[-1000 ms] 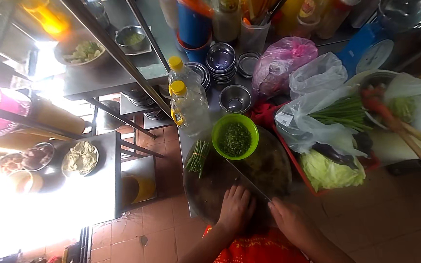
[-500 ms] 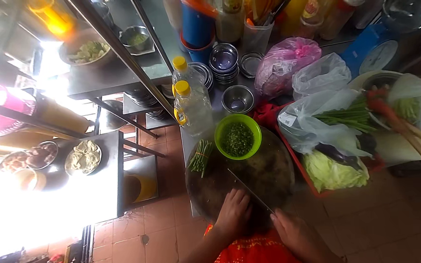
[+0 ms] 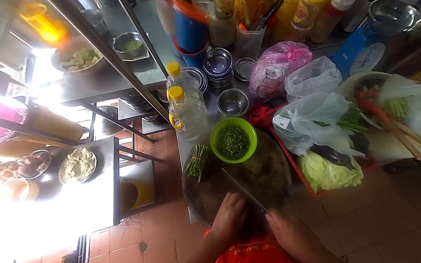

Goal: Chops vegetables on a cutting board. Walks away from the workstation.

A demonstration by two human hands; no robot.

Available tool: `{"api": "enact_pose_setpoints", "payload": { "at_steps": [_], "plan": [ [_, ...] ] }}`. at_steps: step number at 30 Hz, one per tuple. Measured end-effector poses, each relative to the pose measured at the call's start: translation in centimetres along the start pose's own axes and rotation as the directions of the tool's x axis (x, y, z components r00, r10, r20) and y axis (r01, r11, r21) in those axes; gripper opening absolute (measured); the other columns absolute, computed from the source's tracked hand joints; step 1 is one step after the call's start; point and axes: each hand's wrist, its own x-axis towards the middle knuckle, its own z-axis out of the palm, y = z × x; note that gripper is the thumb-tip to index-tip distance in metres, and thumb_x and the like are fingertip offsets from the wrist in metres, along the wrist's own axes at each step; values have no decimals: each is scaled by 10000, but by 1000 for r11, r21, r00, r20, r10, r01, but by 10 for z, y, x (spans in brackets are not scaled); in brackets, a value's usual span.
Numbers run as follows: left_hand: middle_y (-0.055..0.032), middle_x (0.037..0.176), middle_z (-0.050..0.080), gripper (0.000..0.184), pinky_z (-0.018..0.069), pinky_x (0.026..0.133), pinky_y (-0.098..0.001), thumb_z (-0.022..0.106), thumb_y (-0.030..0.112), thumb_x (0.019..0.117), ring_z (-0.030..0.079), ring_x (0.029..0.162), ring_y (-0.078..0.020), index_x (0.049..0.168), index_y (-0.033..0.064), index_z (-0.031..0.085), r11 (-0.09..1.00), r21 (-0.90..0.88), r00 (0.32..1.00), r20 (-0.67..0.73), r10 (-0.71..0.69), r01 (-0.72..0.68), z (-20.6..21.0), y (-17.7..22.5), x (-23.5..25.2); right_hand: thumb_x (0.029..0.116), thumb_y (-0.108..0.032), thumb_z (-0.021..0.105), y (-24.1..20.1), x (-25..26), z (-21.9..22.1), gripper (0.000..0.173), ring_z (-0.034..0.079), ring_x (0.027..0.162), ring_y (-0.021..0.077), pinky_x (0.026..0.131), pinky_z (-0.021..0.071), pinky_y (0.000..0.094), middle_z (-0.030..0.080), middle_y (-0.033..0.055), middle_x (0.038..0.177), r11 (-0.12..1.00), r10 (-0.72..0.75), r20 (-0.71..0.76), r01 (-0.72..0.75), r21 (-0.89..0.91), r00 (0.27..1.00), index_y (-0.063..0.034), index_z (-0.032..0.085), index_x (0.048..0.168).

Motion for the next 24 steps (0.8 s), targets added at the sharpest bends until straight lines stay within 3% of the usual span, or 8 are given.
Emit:
{"api": "enact_pose_setpoints", "payload": {
  "at_steps": [4,7,11,14,19,24],
  "plan": [
    [-1,1059,700,136,546,975,-301,681,267,978,645,1088,-150,989,147,746,1000,-16,1000,-7,-5,5,0,1,-1,1094,-414,356,-2,-6,0,387,702,656,240,565,580,440,631,52,682,999,44,122,-41,-30,992,-139,615,1007],
    [-3,1068,702,122,545,978,-302,672,247,984,645,1092,-145,985,145,740,998,-57,1000,-4,15,-15,2,-2,1,1101,-425,344,-19,35,5,402,716,741,266,647,594,467,657,71,746,995,71,152,-79,53,986,-129,614,1058],
    [-16,1141,702,165,534,1012,-314,683,264,981,635,1146,-154,1076,142,742,996,-73,999,16,43,-42,0,-1,-5,1102,-466,322,-27,72,3,463,710,800,269,719,589,474,661,86,788,979,62,176,-94,178,982,-114,620,1057],
    [-38,1205,678,282,529,1028,-342,715,366,953,615,1189,-185,1116,136,717,1000,-29,1000,4,4,-4,-6,5,-12,1099,-472,328,-19,58,-10,452,688,750,243,686,580,447,630,62,747,981,63,171,-92,171,983,-128,612,1029],
    [-7,1129,697,150,552,960,-341,640,276,994,641,1121,-166,1025,154,721,1000,22,1000,14,-22,22,-4,4,-14,1093,-447,353,-5,10,-17,409,682,666,231,591,572,439,615,44,685,998,40,160,-47,39,986,-149,613,992],
    [6,1080,712,113,561,957,-319,653,224,980,655,1095,-142,994,153,739,1000,-23,1000,9,8,-7,1,0,-9,1099,-406,371,-25,37,8,382,724,732,257,631,600,458,670,69,749,1000,20,118,-18,-14,993,-132,633,1050]
  ]
}}
